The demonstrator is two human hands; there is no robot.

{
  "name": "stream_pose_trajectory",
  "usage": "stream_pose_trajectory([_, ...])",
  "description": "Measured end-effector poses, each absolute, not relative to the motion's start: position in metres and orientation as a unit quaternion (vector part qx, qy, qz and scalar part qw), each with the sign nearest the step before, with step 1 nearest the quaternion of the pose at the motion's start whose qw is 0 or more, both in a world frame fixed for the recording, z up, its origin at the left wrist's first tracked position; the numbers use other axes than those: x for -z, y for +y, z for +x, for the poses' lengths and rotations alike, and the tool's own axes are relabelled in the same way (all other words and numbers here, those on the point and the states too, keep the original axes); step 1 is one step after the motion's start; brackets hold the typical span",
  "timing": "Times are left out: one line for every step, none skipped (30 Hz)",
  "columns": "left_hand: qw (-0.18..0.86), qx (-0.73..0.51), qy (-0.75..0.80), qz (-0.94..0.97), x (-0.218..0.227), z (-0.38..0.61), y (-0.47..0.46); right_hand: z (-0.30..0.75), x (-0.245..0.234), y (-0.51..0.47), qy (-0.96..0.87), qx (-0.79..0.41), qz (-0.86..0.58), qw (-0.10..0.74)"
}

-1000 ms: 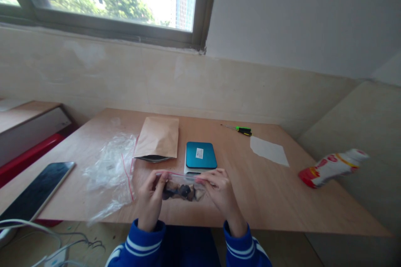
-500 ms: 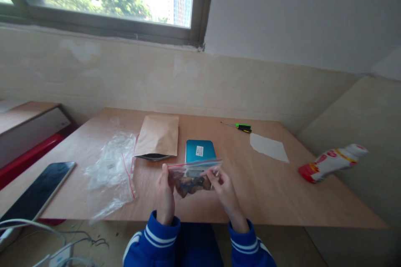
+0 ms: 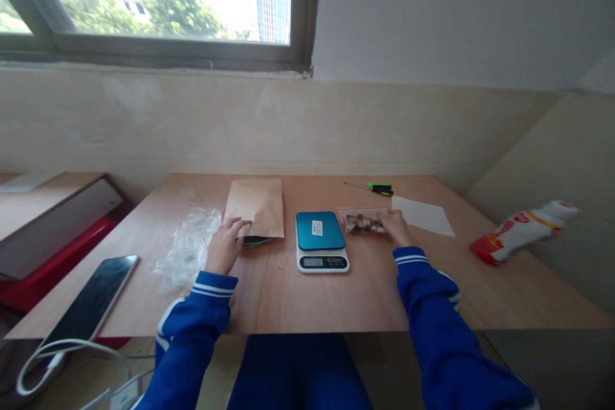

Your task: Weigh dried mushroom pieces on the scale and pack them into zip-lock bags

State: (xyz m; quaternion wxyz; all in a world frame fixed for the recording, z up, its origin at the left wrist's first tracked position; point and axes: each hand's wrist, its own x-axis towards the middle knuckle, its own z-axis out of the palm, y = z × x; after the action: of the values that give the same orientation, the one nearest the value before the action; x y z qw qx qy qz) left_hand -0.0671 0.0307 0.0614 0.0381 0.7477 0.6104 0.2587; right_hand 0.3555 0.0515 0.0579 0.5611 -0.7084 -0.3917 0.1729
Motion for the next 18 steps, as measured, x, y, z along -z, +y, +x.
stream_pose_trajectory([0.049, -0.249, 0.609, 0.751, -0.064, -0.069, 0.034, 0.348, -0.061, 0.052, -0.399, -0.149, -0.71, 0.561])
stream_pose_trajectory([0.056, -0.246, 0.611, 0.75, -0.067, -0.071, 0.037, 0.338, -0.065, 0.051, -0.41, -0.131, -0.708, 0.56])
stream_pose_trajectory([0.058, -0.249, 0.615, 0.746, -0.072, -0.071, 0.039, 0.326, -0.069, 0.049, -0.428, -0.12, -0.702, 0.557])
stream_pose_trajectory([0.055, -0.255, 0.618, 0.742, -0.078, -0.069, 0.04, 0.311, -0.075, 0.046, -0.454, -0.119, -0.69, 0.552])
stream_pose_trajectory([0.049, -0.263, 0.618, 0.739, -0.084, -0.067, 0.041, 0.295, -0.082, 0.042, -0.492, -0.13, -0.668, 0.543])
stream_pose_trajectory([0.042, -0.272, 0.615, 0.739, -0.09, -0.064, 0.042, 0.276, -0.089, 0.037, -0.533, -0.151, -0.642, 0.53])
stream_pose_trajectory([0.033, -0.281, 0.612, 0.738, -0.097, -0.061, 0.043, 0.255, -0.097, 0.031, -0.589, -0.185, -0.599, 0.51])
stream_pose_trajectory([0.026, -0.29, 0.61, 0.737, -0.103, -0.057, 0.044, 0.233, -0.105, 0.026, -0.671, -0.234, -0.517, 0.477])
stream_pose_trajectory([0.018, -0.296, 0.608, 0.736, -0.108, -0.053, 0.046, 0.212, -0.112, 0.021, -0.74, -0.268, -0.437, 0.435])
stream_pose_trajectory([0.013, -0.3, 0.606, 0.737, -0.113, -0.05, 0.047, 0.19, -0.118, 0.017, -0.785, -0.272, -0.382, 0.403])
stream_pose_trajectory([0.009, -0.303, 0.603, 0.738, -0.117, -0.047, 0.047, 0.17, -0.122, 0.016, -0.818, -0.254, -0.351, 0.378])
stream_pose_trajectory([0.005, -0.305, 0.601, 0.739, -0.12, -0.044, 0.048, 0.152, -0.124, 0.016, -0.84, -0.225, -0.344, 0.354])
stream_pose_trajectory([0.001, -0.308, 0.598, 0.74, -0.122, -0.042, 0.047, 0.136, -0.125, 0.018, -0.855, -0.188, -0.355, 0.327])
stream_pose_trajectory([-0.003, -0.313, 0.596, 0.739, -0.124, -0.041, 0.046, 0.123, -0.123, 0.021, -0.86, -0.148, -0.388, 0.297])
stream_pose_trajectory([-0.007, -0.319, 0.595, 0.738, -0.125, -0.04, 0.045, 0.112, -0.121, 0.026, -0.856, -0.112, -0.431, 0.263])
stream_pose_trajectory([-0.009, -0.325, 0.592, 0.737, -0.125, -0.04, 0.044, 0.103, -0.118, 0.032, -0.846, -0.083, -0.475, 0.228])
stream_pose_trajectory([-0.009, -0.331, 0.589, 0.737, -0.124, -0.04, 0.042, 0.096, -0.115, 0.038, -0.832, -0.064, -0.515, 0.198])
stream_pose_trajectory([-0.007, -0.336, 0.584, 0.739, -0.123, -0.039, 0.04, 0.091, -0.112, 0.043, -0.819, -0.056, -0.544, 0.173])
